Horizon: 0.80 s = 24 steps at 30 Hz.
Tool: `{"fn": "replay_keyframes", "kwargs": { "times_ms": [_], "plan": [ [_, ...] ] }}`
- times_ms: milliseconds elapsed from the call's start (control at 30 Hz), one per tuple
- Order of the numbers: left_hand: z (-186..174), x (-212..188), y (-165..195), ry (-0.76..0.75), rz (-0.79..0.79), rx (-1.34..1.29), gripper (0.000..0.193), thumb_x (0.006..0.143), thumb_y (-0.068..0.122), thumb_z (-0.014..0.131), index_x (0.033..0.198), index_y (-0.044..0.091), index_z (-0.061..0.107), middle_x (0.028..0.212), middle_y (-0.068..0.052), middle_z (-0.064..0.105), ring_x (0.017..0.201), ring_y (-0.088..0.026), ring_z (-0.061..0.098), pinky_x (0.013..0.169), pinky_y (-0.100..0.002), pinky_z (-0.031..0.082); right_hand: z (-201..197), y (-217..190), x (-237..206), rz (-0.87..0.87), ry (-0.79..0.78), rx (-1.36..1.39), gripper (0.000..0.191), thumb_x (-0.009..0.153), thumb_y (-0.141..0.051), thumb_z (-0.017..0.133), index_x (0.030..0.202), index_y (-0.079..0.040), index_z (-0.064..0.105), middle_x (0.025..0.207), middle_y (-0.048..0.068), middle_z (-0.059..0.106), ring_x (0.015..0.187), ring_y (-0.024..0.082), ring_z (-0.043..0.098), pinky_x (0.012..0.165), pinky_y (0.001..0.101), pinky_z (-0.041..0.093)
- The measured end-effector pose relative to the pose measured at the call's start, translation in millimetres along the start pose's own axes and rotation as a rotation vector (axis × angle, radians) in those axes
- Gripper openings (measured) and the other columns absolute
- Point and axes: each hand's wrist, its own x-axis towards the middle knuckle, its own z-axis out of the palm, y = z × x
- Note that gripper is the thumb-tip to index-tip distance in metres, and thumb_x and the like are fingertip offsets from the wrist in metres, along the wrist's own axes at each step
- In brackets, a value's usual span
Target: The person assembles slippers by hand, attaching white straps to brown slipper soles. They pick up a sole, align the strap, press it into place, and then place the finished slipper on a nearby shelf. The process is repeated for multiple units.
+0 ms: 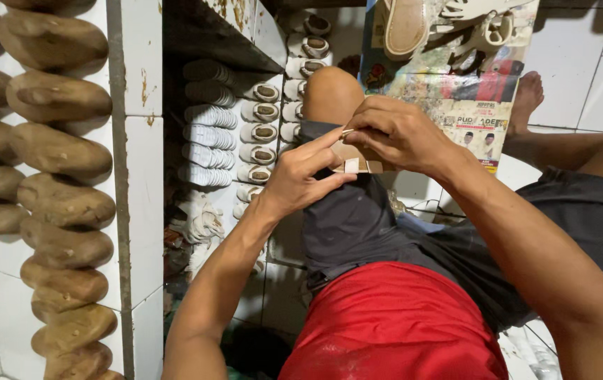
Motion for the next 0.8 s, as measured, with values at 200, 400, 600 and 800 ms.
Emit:
{"fn": "replay_keyframes", "kwargs": {
  "times_ms": [200,400,600,800],
  "plan": [
    [-1.8,-0.3,-2.6,0.008,0.082,0.031,0.028,0.087,0.014,0.088,0.092,0.003,0.063,0.141,-0.019,0.063,0.111,-0.032,0.074,0.09,-0.034,0.062,4.6,-4.1,-3.9,0.002,0.034,-0.019,0.012,0.095,-0.009,0.078,0.102,0.0,0.073,0.099,0.011,0.069,0.088,0.027,0.069,0.074,0.0372,0.055],
    [-0.4,-4.1,-7.4,-0.035,0.093,-0.005,0.026,0.086,0.014,0.087,0.095,0.0,0.067,0.139,-0.02,0.063,0.119,-0.034,0.07,0.099,-0.038,0.059,-6.6,-10.9,-11.0,-0.098,-0.122,-0.1,0.027,0.084,-0.005,0.073,0.11,0.0,0.076,0.106,0.011,0.069,0.097,0.027,0.067,0.085,0.0393,0.057],
    [2.1,-2.9,-5.5,-0.056,0.052,-0.035,0.027,0.086,0.013,0.087,0.09,0.001,0.063,0.139,-0.019,0.064,0.12,-0.033,0.07,0.099,-0.036,0.059,-4.8,-33.3,-15.2,-0.273,-0.213,-0.412,0.033,0.077,-0.01,0.077,0.109,-0.001,0.073,0.105,0.012,0.066,0.103,0.029,0.063,0.085,0.0394,0.054],
    [0.1,-3.1,3.9,-0.043,0.175,0.139,0.031,0.085,0.011,0.086,0.102,-0.001,0.063,0.138,-0.021,0.062,0.126,-0.038,0.065,0.105,-0.041,0.056,-17.0,-23.6,-4.4,0.366,-0.088,0.235,0.047,0.095,-0.021,0.068,0.135,0.0,0.059,0.11,0.013,0.061,0.103,0.029,0.064,0.09,0.0404,0.052]
  ]
}}
